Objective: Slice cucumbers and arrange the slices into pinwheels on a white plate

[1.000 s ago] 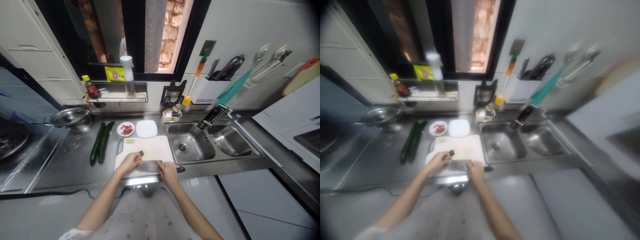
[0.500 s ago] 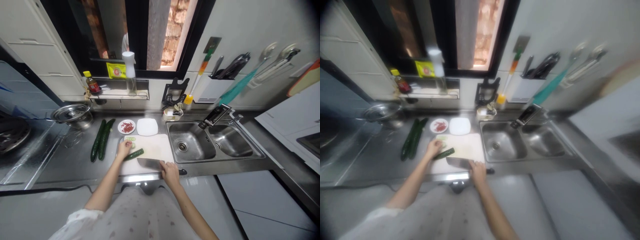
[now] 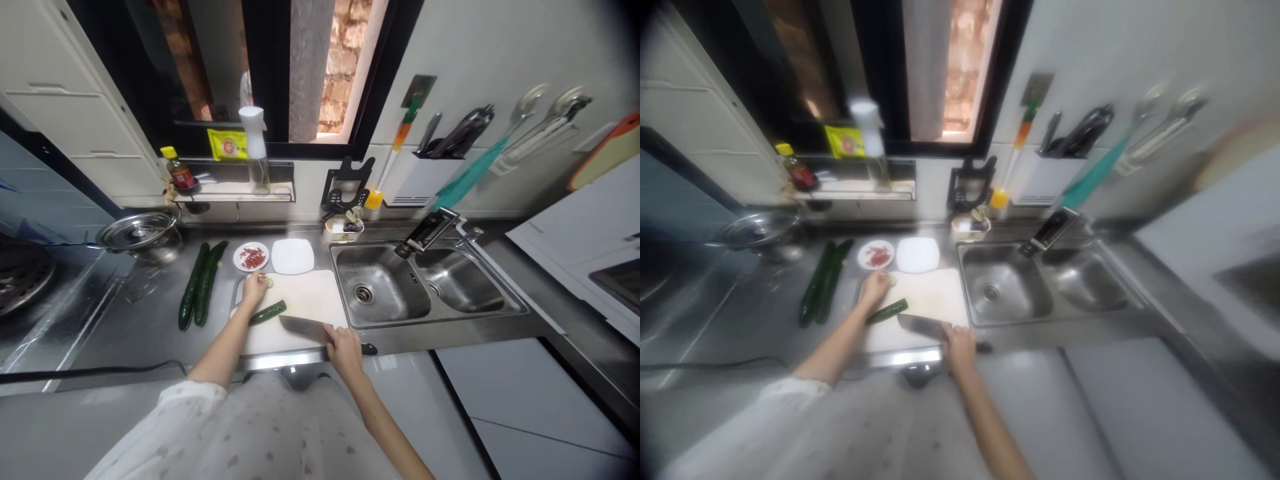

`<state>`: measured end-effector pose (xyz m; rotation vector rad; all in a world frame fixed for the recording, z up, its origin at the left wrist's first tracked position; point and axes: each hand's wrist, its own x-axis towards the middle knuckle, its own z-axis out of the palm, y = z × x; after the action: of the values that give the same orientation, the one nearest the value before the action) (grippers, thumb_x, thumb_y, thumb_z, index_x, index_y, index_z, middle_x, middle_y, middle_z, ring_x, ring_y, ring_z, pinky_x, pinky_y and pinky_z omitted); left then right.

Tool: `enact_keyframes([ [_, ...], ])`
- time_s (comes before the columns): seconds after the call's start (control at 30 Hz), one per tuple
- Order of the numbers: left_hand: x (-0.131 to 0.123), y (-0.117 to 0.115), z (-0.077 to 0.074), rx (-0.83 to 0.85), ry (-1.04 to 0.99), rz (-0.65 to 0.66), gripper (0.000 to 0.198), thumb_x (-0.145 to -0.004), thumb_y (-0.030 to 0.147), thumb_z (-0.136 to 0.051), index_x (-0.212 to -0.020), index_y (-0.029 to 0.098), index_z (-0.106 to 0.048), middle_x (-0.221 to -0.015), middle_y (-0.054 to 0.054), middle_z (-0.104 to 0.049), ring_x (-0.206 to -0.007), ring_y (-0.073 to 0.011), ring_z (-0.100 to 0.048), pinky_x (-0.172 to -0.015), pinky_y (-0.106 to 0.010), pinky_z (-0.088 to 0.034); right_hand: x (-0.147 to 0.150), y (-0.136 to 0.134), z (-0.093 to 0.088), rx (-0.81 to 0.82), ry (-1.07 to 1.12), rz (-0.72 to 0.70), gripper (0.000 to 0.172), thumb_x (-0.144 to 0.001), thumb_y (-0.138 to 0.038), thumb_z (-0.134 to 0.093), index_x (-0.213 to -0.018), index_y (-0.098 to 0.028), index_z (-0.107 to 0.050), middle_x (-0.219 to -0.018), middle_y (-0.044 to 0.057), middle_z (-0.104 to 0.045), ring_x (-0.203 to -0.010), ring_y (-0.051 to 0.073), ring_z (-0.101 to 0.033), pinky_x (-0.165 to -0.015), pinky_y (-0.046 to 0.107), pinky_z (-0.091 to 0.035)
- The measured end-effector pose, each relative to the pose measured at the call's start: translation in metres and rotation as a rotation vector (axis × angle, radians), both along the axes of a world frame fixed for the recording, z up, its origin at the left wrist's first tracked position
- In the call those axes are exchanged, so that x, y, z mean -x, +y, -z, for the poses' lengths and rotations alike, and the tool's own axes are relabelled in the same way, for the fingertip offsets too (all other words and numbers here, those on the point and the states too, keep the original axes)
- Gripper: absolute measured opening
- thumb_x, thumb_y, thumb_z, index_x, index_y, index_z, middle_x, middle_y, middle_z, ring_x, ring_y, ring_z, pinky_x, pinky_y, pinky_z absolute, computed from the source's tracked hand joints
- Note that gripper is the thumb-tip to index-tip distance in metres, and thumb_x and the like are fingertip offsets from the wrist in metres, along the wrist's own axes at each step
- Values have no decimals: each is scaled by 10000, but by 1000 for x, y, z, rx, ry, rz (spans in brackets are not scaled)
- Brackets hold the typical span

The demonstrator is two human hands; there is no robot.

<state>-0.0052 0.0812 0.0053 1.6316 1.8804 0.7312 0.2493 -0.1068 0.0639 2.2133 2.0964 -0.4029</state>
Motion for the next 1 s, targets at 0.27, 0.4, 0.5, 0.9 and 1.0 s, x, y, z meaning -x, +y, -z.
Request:
enact_keyframes([
  [0.27,1,15,19,-15,96,66,278,-811,204,-563,-1078,197,-643,-911,-70,-703,-885,-201,-624,-813,-274,-428,-1,4,0,18,27,26,472,-833,-165,-509,-1291,-254,-583,-996,69,-654,-1007,208,-532,-892,291,-289],
  [0.4,3,14,23,-47,141,104,322,-812,144,-532,-1115,196,-626,-957,-78,-697,-918,-208,-621,-853,-283,-426,-1,4,0,14,35,30,471,-830,-171,-519,-1290,-258,-581,-996,67,-653,-999,205,-532,-884,286,-290],
  [0.5,3,14,25,-78,159,126,340,-808,122,-531,-1132,192,-609,-1025,-76,-682,-943,-202,-610,-872,-283,-427,-2,3,0,7,40,33,484,-823,-158,-522,-1294,-255,-577,-992,67,-653,-990,201,-533,-879,281,-293],
  [0.9,1,-6,17,-152,151,-21,168,-834,212,-534,-955,180,-646,-932,-74,-666,-873,-211,-596,-799,-308,-439,-2,6,11,-24,184,112,456,-823,-151,-499,-1254,-238,-621,-1048,66,-687,-1020,197,-572,-893,262,-351],
  [1.0,-1,-24,18,-190,103,50,171,-843,232,-527,-943,179,-655,-902,-66,-668,-857,-207,-594,-788,-313,-447,3,13,11,-38,287,161,404,-858,-180,-471,-1224,-215,-638,-1114,57,-688,-1049,189,-587,-904,246,-373],
])
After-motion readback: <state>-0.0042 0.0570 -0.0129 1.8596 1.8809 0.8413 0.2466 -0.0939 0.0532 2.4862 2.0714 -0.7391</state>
